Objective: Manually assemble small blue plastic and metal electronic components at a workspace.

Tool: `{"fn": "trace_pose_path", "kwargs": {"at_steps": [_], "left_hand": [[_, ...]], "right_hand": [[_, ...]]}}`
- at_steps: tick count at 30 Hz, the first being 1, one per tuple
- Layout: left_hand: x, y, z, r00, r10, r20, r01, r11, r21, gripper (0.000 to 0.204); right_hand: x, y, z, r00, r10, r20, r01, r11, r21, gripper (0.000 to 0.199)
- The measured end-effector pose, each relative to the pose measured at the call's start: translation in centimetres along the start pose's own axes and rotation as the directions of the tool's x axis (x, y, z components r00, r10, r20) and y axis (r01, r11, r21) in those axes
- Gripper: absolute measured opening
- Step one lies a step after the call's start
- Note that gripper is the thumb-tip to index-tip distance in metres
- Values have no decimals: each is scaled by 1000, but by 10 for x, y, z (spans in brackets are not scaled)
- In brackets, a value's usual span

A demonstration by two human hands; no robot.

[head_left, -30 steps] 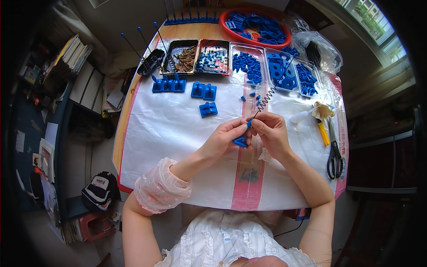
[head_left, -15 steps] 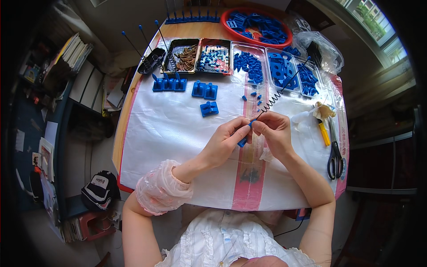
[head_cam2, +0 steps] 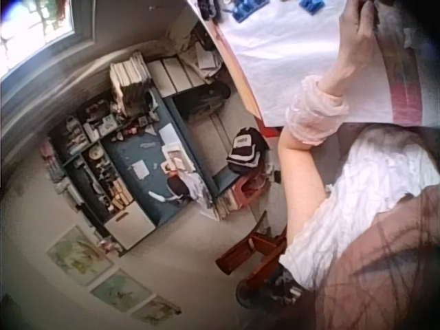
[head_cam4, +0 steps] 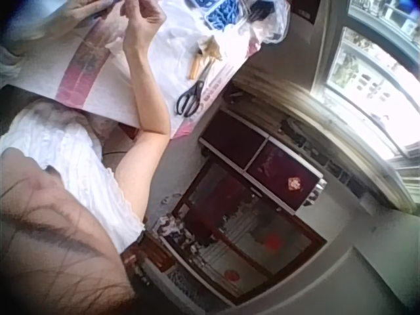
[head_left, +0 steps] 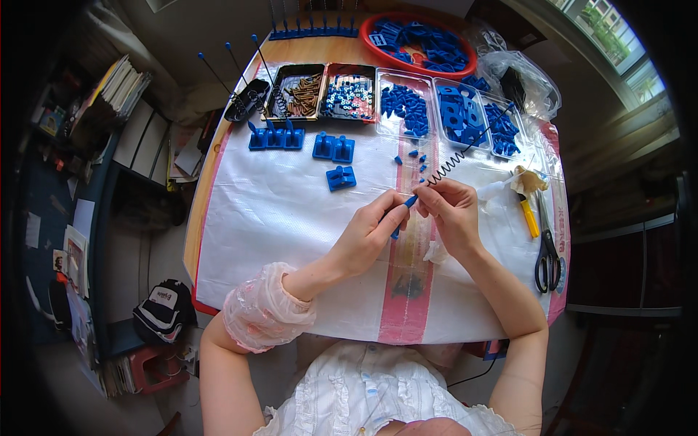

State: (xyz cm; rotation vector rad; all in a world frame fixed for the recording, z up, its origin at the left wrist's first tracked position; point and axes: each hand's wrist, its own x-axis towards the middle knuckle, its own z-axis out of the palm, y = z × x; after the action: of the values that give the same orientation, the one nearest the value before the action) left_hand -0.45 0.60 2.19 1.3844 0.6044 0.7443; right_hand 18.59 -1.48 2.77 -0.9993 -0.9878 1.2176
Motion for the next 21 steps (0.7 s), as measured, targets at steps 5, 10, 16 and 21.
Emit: {"fn": "trace_pose_path", "kwargs": {"at_steps": [5,10,16,21], "left_hand": [[-1,4,2,1000,-16,8,16,1000,10,18],[-1,0,2,1000,-10,6,10,1000,7,18],[-2,3,2,1000,-7,-18,8,999,36,17],[1,5,-3,987,104,-121,-79,978,191,17]], "right_hand": [[-2,-1,0,1000,-14,-11,15,1000,14,9],[-3,-2,0,1000,-31,4,31,999,30,8],[-3,-2,-1,1000,-15,10,15,1000,6,8],[5,-17,-1,999,-42,34,44,998,-45,18]]}}
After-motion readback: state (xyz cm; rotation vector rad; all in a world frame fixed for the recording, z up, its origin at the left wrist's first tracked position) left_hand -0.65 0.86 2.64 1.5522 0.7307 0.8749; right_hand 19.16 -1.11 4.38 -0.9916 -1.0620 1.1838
